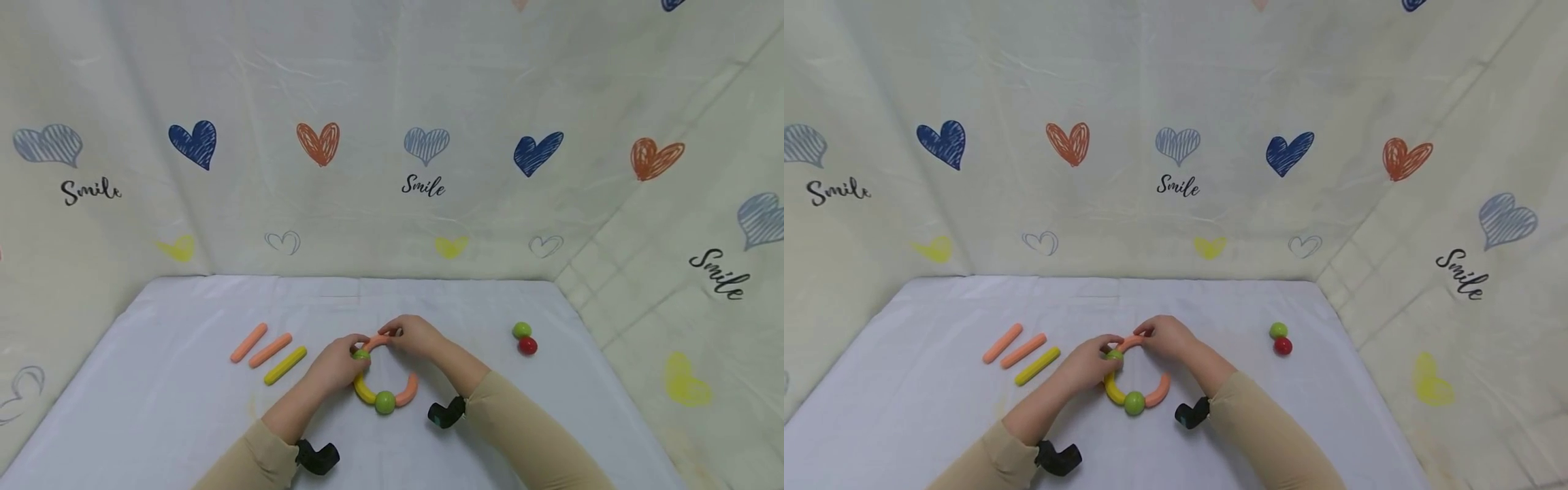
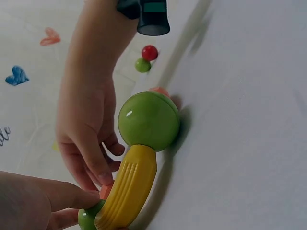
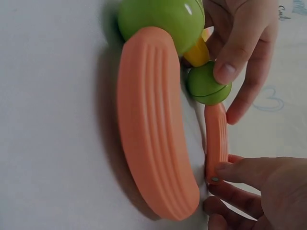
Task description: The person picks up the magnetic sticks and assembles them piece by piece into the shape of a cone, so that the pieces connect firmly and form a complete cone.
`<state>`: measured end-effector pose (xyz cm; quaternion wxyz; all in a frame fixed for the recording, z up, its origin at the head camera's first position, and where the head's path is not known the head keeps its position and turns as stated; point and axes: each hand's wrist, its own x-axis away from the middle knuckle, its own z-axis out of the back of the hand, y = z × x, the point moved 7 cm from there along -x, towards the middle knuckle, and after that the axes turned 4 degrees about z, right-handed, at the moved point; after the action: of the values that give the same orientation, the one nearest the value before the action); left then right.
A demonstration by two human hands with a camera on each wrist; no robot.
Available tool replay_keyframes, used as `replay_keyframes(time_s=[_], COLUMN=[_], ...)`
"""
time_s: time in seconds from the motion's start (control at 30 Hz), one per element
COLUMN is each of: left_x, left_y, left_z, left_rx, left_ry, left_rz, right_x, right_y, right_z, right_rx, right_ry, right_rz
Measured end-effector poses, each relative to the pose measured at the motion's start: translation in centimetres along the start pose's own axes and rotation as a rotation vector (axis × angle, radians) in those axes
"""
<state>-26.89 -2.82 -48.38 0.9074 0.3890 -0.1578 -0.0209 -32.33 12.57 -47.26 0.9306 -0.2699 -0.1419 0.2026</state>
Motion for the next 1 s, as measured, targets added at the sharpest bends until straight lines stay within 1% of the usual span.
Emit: replay_keyframes(time_s=[0.23, 0.3, 0.47, 0.63, 0.83, 1.0], left_x=[0.3, 0.4, 0.4, 0.4, -0.1, -0.9], left_y=[-0.1, 0.0, 0.0, 0.1, 0.2, 0.3], left_z=[-0.3, -0.2, 0.3, 0.8, 1.0, 1.2], left_rx=[0.031, 0.014, -0.062, -0.060, -0.023, -0.019], left_ry=[0.003, 0.003, 0.021, 0.021, 0.039, 0.050], left_rz=[0.028, 0.026, 0.021, 0.023, 0.006, 0.004], right_x=[0.3, 0.3, 0.2, 0.1, 0.7, 1.6], right_y=[-0.2, -0.2, -0.1, 0.1, 0.4, 1.3], right_z=[0.1, 0.1, 0.3, 0.5, 1.4, 2.8], right_rx=[0.011, 0.010, 0.006, 0.014, 0.009, 0.022], right_ry=[0.004, 0.002, 0.000, 0.011, 0.055, 0.106], right_rz=[0.021, 0.029, 0.044, 0.043, 0.048, 0.017])
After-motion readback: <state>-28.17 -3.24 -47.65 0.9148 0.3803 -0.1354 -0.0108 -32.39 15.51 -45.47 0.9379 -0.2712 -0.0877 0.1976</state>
